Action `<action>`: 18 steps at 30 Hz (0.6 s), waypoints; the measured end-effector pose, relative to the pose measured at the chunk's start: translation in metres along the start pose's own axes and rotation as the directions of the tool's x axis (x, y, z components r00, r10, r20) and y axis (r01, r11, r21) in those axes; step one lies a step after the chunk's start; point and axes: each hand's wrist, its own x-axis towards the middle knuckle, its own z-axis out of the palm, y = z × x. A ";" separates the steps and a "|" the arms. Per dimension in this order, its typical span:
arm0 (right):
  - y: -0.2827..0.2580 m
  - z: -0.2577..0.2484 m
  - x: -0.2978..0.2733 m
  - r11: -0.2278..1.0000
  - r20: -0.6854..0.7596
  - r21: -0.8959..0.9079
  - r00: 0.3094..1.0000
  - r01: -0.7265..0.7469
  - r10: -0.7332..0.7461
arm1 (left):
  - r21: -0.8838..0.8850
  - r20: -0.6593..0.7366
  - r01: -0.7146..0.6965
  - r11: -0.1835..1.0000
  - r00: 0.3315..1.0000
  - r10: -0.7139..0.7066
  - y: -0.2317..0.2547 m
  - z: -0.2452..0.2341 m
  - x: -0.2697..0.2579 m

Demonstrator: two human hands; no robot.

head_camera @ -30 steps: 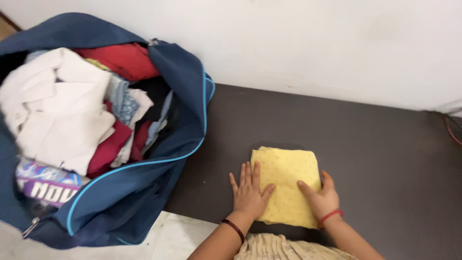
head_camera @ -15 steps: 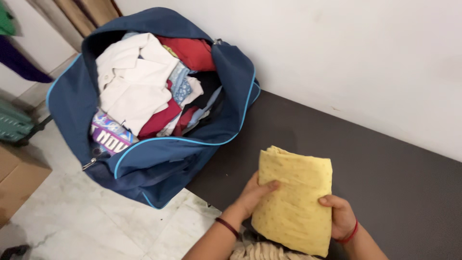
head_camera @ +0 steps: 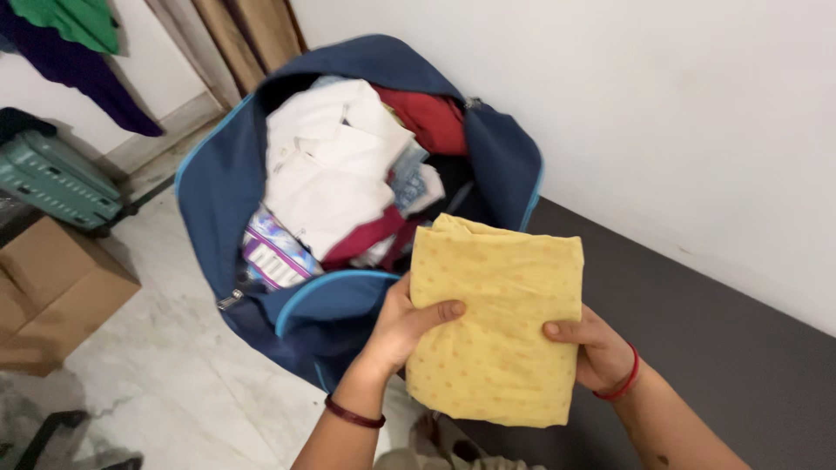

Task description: The person folds a red shirt, a white shirt, a white t-shirt, and a yellow t-shirt, placing each folded item into a blue bag and then zipping the bag closed.

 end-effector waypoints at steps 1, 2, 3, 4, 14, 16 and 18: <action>-0.007 0.013 0.019 0.998 0.007 -0.060 1.000 0.021 -0.021 | 0.099 0.040 -0.149 0.984 0.989 0.146 0.015 -0.013 0.008; -0.013 0.026 0.038 0.998 0.024 -0.064 0.999 0.025 -0.024 | 0.107 0.035 -0.163 0.981 0.986 0.161 0.030 -0.027 0.017; -0.016 0.038 0.049 0.997 0.061 -0.060 0.997 0.058 -0.054 | 0.182 -0.022 -0.230 0.956 0.971 0.238 0.038 -0.039 0.020; -0.018 0.049 0.061 0.994 0.097 -0.053 0.992 0.090 -0.085 | 0.260 -0.074 -0.288 0.922 0.946 0.316 0.046 -0.052 0.023; -0.034 0.144 0.204 0.989 0.411 -0.030 0.904 0.142 -0.118 | 0.961 0.000 0.258 -0.102 0.368 0.930 0.099 -0.183 0.050; -0.027 0.165 0.230 0.783 0.145 -0.571 0.969 0.246 -0.199 | 0.976 -0.027 0.207 -0.064 0.412 0.911 0.101 -0.200 0.052; -0.020 0.177 0.237 0.631 0.115 -0.733 0.960 0.255 -0.254 | 0.881 -0.382 -0.108 0.462 0.417 0.825 0.101 -0.220 0.052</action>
